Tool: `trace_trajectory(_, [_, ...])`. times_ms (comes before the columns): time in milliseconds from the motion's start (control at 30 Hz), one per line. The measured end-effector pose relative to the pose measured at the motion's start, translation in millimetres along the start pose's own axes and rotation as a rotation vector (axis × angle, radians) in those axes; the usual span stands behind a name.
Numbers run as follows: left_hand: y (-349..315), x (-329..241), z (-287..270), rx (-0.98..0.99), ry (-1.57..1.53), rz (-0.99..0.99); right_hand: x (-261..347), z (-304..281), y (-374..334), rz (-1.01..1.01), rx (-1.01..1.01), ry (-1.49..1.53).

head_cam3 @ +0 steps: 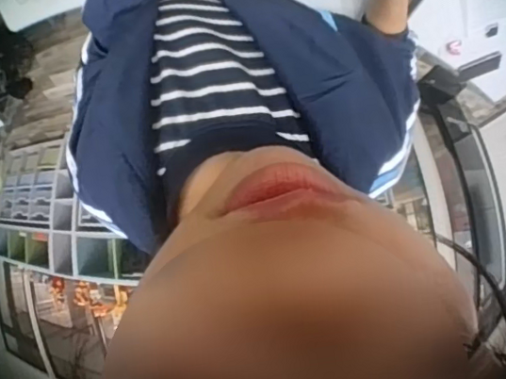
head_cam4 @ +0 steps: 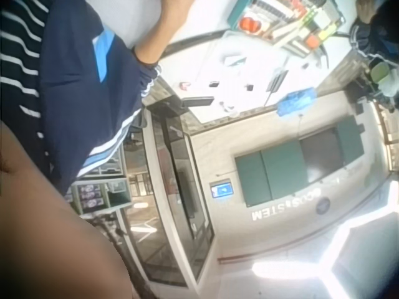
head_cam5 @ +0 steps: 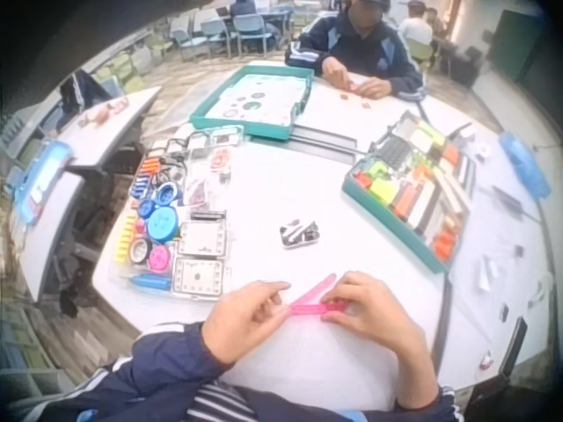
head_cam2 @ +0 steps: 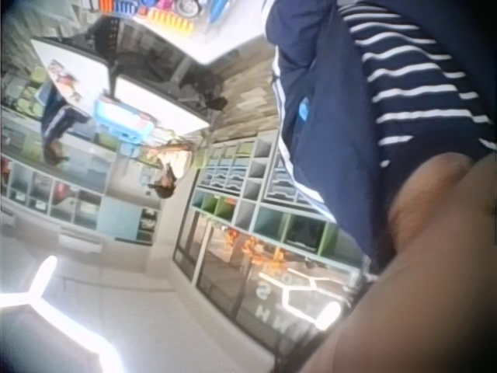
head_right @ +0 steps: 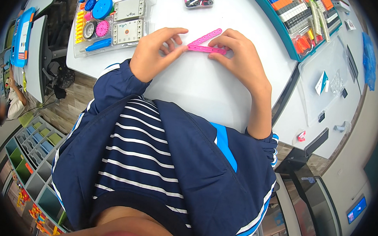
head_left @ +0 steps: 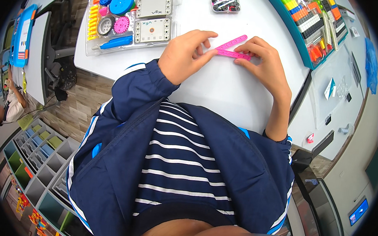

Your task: The person assembles colorful plastic beams and connectors from a VEX robotics kit. They select pink, orange, and green beams, join them into small structures, and add black connectors to secure joints. The assembly remains on the table throughout the clip.

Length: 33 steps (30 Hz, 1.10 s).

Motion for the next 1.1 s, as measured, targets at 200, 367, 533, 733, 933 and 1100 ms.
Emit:
trace_trajectory(200, [4, 1, 12, 0.005, 0.047, 0.214, 3, 0, -3, -0.008, 0.036, -0.034])
trace_trajectory(367, [2, 6, 17, 0.004, -0.019, 0.201, 4, 0, -3, 0.01, 0.009, -0.007])
trace_trajectory(533, [1, 7, 18, 0.007, -0.033, 0.212, 6, 3, -3, -0.015, 0.022, -0.01])
trace_trajectory(733, [2, 6, 18, 0.014, -0.035, 0.212, 7, 9, -3, -0.032, 0.047, -0.001])
trace_trajectory(933, [2, 4, 17, 0.017, -0.044, 0.198, 8, 10, -3, -0.04, 0.056, 0.005])
trace_trajectory(1100, [3, 8, 19, 0.038, -0.048, 0.153, 8, 8, -3, -0.047, 0.039, -0.003])
Point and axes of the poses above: each hand's wrist, its own y-axis towards the middle knuckle, its own z-axis out of the palm, x = y × z, the point moved 4 cm from there along y, towards the middle knuckle, and after that the axes turned 13 degrees about z, right-handed, at the moved point
